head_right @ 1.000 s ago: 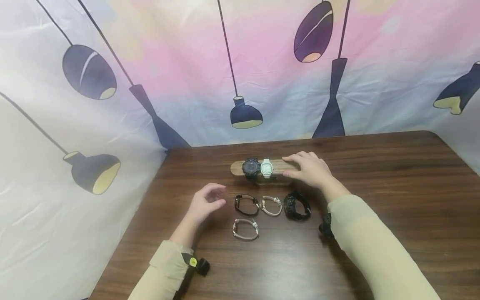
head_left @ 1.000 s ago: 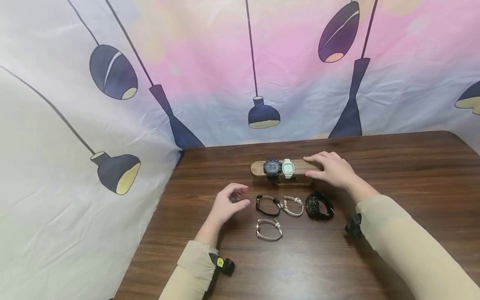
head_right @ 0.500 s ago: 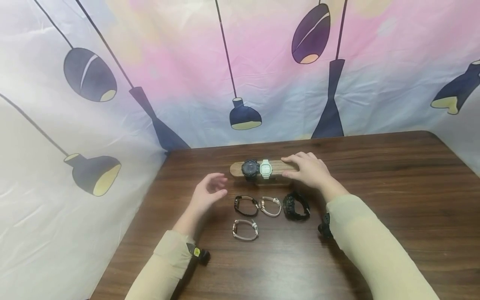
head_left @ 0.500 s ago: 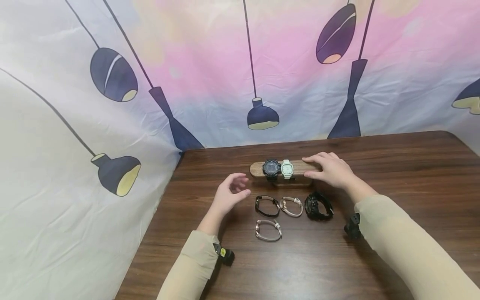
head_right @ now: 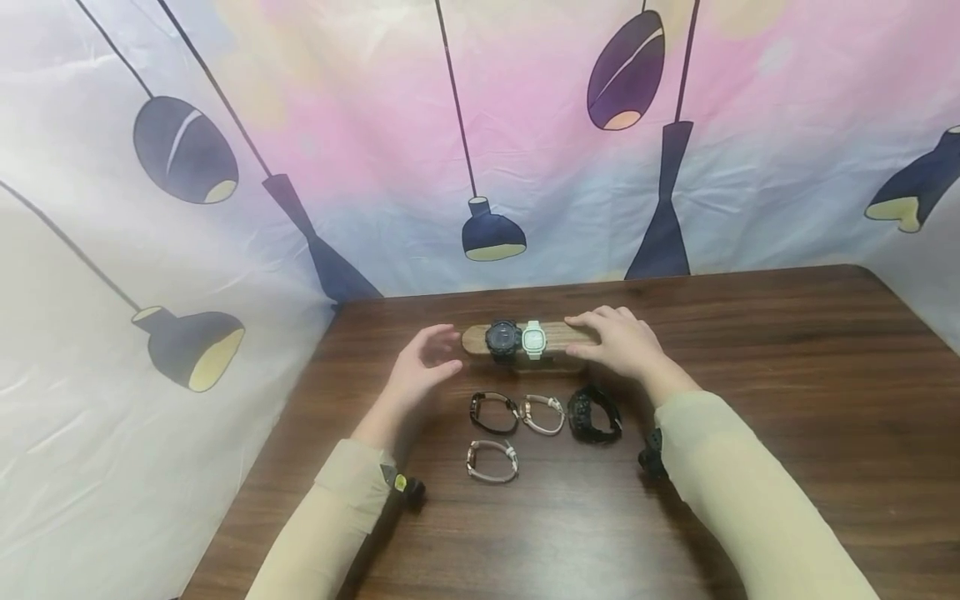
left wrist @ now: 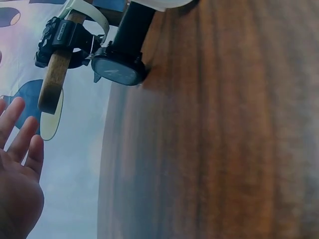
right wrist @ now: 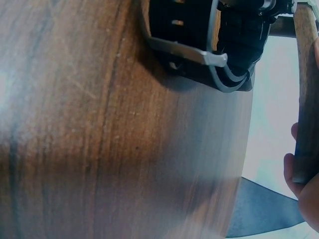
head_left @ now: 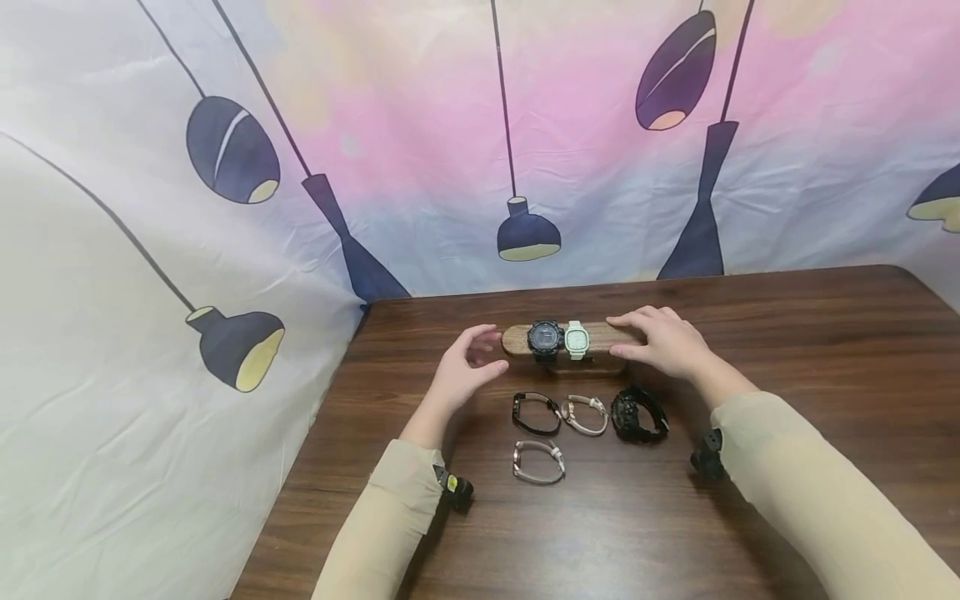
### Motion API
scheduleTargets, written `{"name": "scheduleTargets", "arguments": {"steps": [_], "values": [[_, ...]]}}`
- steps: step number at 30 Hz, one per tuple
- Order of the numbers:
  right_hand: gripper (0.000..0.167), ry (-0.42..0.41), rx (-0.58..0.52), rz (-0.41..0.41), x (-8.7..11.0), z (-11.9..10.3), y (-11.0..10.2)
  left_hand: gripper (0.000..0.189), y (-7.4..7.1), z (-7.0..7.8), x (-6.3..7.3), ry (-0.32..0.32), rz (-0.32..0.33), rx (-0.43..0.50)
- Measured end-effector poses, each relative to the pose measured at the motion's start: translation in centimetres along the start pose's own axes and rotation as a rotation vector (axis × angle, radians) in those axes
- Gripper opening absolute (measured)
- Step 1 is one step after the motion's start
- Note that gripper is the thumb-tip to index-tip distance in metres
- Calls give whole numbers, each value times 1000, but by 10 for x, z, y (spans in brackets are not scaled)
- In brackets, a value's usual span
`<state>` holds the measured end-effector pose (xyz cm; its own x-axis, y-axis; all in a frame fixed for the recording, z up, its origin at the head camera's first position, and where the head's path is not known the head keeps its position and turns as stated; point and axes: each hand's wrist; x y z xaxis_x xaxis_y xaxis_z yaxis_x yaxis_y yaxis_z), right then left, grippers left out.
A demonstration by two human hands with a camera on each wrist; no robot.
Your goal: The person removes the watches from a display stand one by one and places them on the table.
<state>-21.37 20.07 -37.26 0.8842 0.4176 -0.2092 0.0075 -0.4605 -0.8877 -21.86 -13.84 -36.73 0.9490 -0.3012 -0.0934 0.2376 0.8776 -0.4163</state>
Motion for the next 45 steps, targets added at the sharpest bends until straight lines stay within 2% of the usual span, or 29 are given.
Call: {"name": "scheduleTargets", "arguments": {"steps": [3, 11, 16, 19, 24, 28, 34, 39, 45], "values": [[62, -1, 3, 2, 1, 1, 0, 59, 3, -12, -11, 1, 13, -26], [62, -1, 0, 3, 1, 1, 0, 59, 9, -7, -22, 24, 42, -142], [60, 3, -5, 3, 2, 1, 0, 61, 15, -3, -30, 53, 6, -200], [59, 3, -3, 2, 1, 1, 0, 63, 18, -2, -34, 50, -14, -235], [60, -5, 6, 7, 0, 0, -1, 64, 21, -2, -39, 28, -34, -222], [60, -3, 8, 4, 0, -1, -3, 66, 24, 0, -42, 34, -41, -228], [60, 3, 4, 6, 1, -1, -4, 71, 30, 5, -47, 66, -60, -312], [59, 5, 4, 5, 1, -1, -2, 72, 34, 7, -49, 54, -100, -366], [59, 2, 7, 17, 0, -1, -1, 72, 38, 6, -51, 56, -118, -402]]}}
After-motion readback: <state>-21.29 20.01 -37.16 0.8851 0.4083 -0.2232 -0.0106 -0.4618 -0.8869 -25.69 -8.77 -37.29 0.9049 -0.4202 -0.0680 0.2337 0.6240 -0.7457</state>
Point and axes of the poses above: each hand's wrist, its own x-axis away from the middle knuckle, its own y-axis out of the palm, z = x × y, and after that the axes turned 9 degrees about -y, right-handed
